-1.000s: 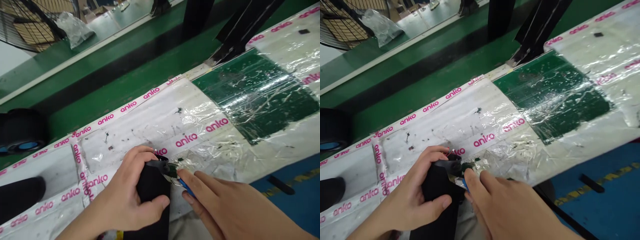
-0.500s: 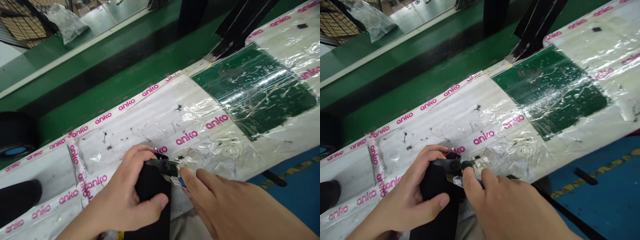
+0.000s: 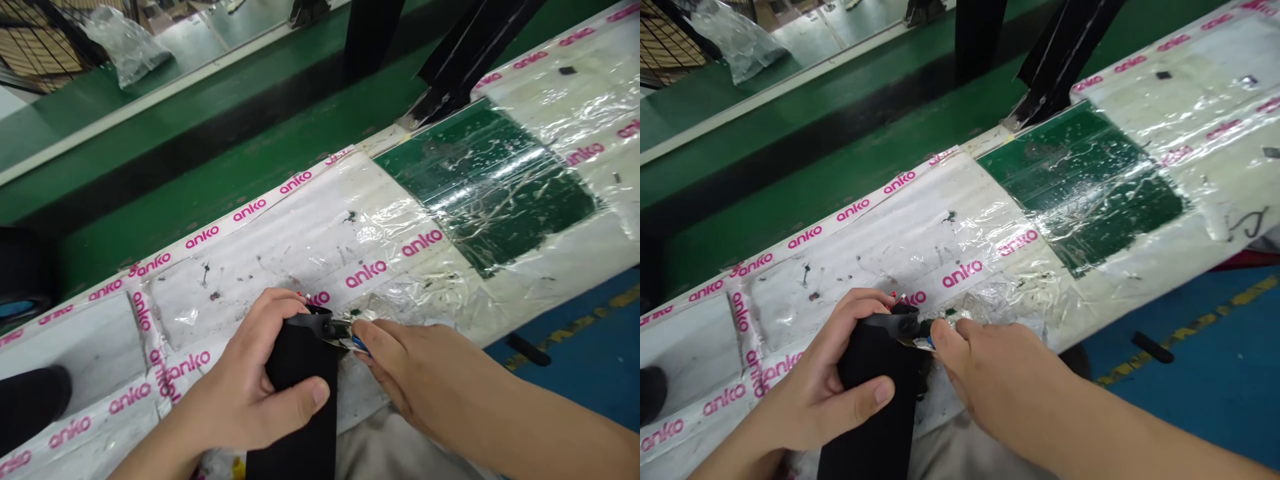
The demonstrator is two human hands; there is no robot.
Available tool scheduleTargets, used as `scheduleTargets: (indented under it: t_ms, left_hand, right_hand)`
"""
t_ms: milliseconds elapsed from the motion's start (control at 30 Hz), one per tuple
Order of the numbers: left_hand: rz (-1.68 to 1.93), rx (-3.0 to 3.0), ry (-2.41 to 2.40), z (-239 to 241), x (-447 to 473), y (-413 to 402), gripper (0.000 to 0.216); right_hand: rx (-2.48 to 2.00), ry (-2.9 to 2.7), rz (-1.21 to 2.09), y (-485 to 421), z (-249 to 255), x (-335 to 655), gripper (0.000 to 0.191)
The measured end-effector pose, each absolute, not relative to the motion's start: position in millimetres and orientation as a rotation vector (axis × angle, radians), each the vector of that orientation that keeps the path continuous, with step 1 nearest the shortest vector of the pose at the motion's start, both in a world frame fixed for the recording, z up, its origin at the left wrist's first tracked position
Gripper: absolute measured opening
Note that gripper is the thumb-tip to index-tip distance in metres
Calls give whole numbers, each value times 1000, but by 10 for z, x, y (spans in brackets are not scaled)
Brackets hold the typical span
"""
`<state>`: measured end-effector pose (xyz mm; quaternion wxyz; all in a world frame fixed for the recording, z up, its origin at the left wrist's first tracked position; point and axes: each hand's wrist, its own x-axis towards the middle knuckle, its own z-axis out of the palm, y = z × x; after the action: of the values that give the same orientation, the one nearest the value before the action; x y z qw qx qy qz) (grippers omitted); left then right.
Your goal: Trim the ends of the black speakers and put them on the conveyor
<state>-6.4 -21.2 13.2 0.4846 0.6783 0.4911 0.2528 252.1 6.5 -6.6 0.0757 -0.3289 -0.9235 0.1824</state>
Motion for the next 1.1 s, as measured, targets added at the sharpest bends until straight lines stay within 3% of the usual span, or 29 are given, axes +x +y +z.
scheduleTargets:
  t_ms: [333,500,667,767,833,1100]
  left_hand:
    - [647,1703,1250,102,-14,-247,52]
    - [623,1602,1352,222,-23,-307,43]
    - [455,1577,1155,355,-78,-252,80]
    - [570,1517,1180,266,-48,-227,85]
    - [668,1390,1218,169,1,-241,82]
    - [578,1332,1151,17,32,-181,87]
  right_hand:
    - [-971,-2768,502,165,105,2703,23]
    - [-1265,-2558,454,188,294,3209,19]
    - [-1465,-2255,877,-164,220,3105,33]
    - [-1508,-1890,1592,-369,198,2767,53]
    - [-1587,-1521,1897,-421,221,2598,57]
    - [-1600,-1036,2046,-383,227,2664,74]
